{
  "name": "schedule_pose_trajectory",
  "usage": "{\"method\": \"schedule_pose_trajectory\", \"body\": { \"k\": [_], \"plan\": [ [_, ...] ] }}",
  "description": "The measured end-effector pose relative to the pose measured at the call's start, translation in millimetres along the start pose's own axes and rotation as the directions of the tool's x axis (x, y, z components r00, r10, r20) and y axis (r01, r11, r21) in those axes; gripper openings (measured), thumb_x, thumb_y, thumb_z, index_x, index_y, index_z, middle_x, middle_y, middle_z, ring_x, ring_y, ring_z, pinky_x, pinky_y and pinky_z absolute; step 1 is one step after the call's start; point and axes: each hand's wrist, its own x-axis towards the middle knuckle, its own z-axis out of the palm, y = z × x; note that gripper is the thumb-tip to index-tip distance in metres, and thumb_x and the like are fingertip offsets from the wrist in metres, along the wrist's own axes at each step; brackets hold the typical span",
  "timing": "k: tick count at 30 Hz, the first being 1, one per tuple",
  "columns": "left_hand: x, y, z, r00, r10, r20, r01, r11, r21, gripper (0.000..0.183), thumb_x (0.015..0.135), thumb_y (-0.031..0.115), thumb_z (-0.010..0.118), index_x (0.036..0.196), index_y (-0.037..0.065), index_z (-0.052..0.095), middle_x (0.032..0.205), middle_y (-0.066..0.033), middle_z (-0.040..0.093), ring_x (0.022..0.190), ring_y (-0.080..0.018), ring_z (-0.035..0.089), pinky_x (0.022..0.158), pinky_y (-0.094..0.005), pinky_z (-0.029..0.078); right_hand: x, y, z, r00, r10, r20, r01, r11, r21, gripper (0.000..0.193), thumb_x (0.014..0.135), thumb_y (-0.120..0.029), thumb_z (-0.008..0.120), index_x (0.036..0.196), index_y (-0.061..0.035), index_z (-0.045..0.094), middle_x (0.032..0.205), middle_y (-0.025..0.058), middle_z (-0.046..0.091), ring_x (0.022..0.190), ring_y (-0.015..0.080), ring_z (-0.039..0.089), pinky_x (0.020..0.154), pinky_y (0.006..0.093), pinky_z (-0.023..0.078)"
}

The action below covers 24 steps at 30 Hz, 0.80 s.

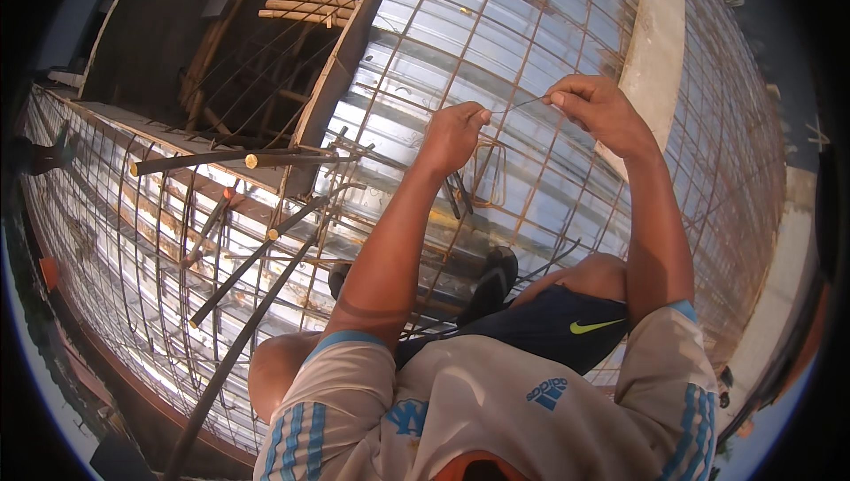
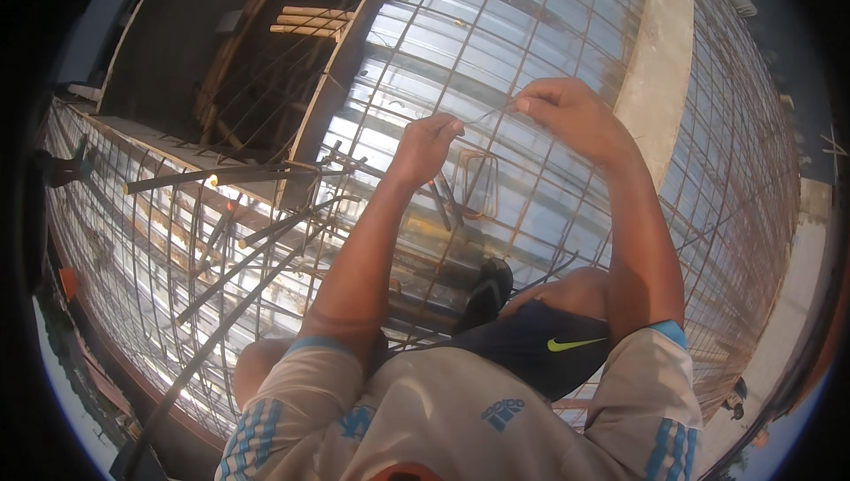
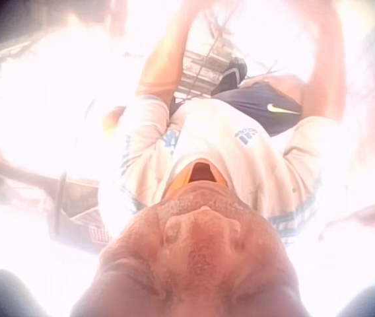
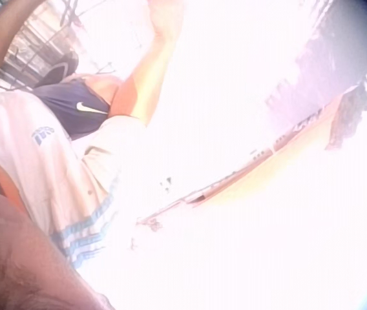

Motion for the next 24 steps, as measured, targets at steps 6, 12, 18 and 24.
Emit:
{"method": "schedule_pose_trajectory", "body": {
  "k": [6,12,18,24],
  "plan": [
    [-1.3,15.6,4.5,1.000,0.005,-0.027,-0.005,1.000,-0.017,0.033,0.095,0.028,0.055,0.096,-0.002,0.067,0.072,-0.0148,0.063,0.068,-0.0231,0.057,0.069,-0.0355,0.047,11.8,62.9,19.2,0.971,0.035,0.239,0.090,0.866,-0.492,0.031,0.088,-0.028,0.061,0.091,0.0018,0.068,0.073,0.0099,0.062,0.067,0.0194,0.056,0.064,0.0350,0.044],
    [-10.0,-4.9,11.1,0.998,-0.047,0.041,0.049,0.998,-0.039,0.032,0.095,0.028,0.056,0.097,-0.002,0.067,0.073,-0.0159,0.063,0.067,-0.0241,0.058,0.068,-0.0363,0.047,13.9,25.0,12.2,0.991,0.113,-0.065,-0.118,0.990,-0.073,0.028,0.088,-0.026,0.056,0.087,-0.0001,0.067,0.079,0.0154,0.065,0.072,0.0291,0.060,0.067,0.0401,0.046],
    [-8.0,0.6,-0.9,0.997,-0.075,-0.033,0.074,0.997,-0.015,0.036,0.095,0.030,0.055,0.100,-0.004,0.066,0.079,-0.0149,0.064,0.075,-0.0219,0.059,0.072,-0.0350,0.048,15.8,42.2,30.8,0.835,0.216,0.507,0.026,0.903,-0.428,0.036,0.084,-0.031,0.062,0.075,0.0042,0.063,0.066,0.0106,0.056,0.062,0.0176,0.050,0.060,0.0347,0.042],
    [-20.1,-26.1,9.5,0.996,-0.026,0.081,0.035,0.993,-0.116,0.034,0.095,0.029,0.056,0.098,-0.002,0.068,0.077,-0.0178,0.064,0.072,-0.0237,0.059,0.071,-0.0367,0.047,10.1,42.8,11.4,0.989,-0.007,-0.145,-0.012,0.992,-0.127,0.026,0.087,-0.026,0.063,0.087,-0.0008,0.069,0.071,0.0122,0.061,0.068,0.0226,0.055,0.066,0.0353,0.044]
  ]
}}
